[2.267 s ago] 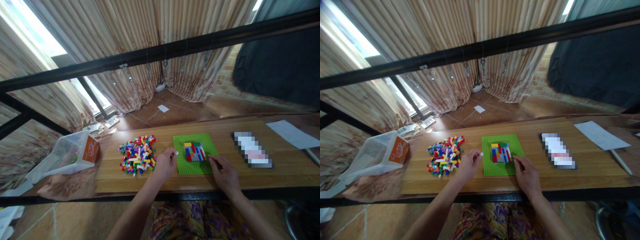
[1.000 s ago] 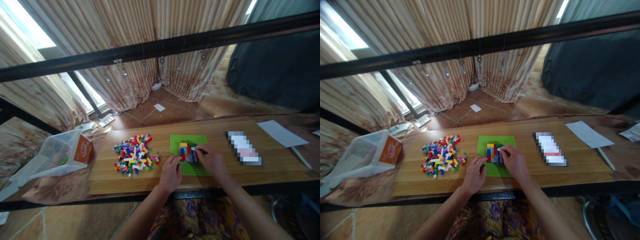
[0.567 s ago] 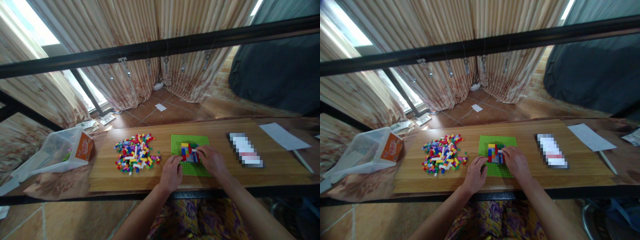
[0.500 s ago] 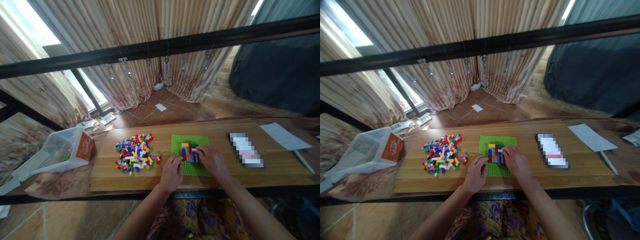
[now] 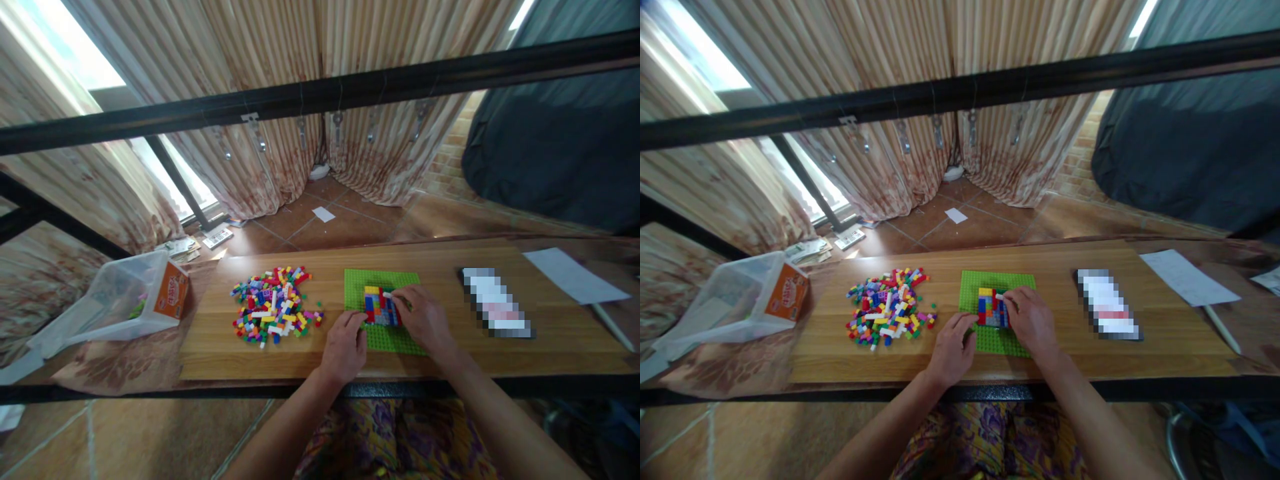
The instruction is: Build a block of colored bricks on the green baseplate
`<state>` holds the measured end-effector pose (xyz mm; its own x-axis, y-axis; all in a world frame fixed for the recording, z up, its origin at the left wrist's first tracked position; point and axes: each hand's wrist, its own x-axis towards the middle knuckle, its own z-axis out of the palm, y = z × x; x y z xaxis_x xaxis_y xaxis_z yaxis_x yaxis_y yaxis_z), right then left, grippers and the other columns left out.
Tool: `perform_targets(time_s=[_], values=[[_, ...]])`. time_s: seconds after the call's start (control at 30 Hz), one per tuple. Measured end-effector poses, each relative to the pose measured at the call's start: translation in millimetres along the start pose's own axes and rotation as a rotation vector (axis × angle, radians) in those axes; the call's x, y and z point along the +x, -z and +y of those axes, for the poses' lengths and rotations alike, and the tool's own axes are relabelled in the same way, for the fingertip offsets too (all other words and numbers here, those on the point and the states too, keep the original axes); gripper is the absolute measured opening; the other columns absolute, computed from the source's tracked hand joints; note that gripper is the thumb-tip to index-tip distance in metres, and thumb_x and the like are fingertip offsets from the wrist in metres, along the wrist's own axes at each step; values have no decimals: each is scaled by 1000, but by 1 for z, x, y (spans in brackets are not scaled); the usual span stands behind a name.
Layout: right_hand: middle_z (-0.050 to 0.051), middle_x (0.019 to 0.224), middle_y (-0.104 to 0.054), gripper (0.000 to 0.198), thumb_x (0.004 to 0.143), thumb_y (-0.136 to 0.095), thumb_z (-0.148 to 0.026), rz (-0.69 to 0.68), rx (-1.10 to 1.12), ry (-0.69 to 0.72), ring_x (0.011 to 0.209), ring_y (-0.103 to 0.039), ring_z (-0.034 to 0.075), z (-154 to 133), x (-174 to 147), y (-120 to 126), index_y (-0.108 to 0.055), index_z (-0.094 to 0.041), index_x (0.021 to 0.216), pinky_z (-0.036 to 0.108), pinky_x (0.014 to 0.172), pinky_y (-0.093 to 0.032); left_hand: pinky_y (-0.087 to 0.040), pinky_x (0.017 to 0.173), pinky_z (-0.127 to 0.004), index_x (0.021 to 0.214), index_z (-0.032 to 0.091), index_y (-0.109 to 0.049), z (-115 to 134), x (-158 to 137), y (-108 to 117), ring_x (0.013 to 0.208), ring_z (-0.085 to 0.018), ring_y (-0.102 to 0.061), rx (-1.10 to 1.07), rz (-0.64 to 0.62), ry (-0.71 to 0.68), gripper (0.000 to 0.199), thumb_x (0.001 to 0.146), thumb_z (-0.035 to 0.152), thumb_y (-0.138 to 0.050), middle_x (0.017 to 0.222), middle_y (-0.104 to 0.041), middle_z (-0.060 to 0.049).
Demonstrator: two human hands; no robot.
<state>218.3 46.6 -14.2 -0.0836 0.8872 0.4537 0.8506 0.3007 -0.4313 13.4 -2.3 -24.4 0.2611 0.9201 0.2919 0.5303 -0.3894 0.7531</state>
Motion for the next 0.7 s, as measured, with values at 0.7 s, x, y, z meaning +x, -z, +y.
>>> perform_targets(time_s=[0.7], values=[[8, 86, -66, 26, 95, -44, -25, -148, -143, 213, 85, -58, 23, 10, 9, 2, -67, -22, 84, 36, 80, -47, -52, 103, -40, 120, 21, -59, 0, 0, 0, 115, -22, -59, 21, -9, 8, 36, 87, 9, -51, 120, -63, -9]])
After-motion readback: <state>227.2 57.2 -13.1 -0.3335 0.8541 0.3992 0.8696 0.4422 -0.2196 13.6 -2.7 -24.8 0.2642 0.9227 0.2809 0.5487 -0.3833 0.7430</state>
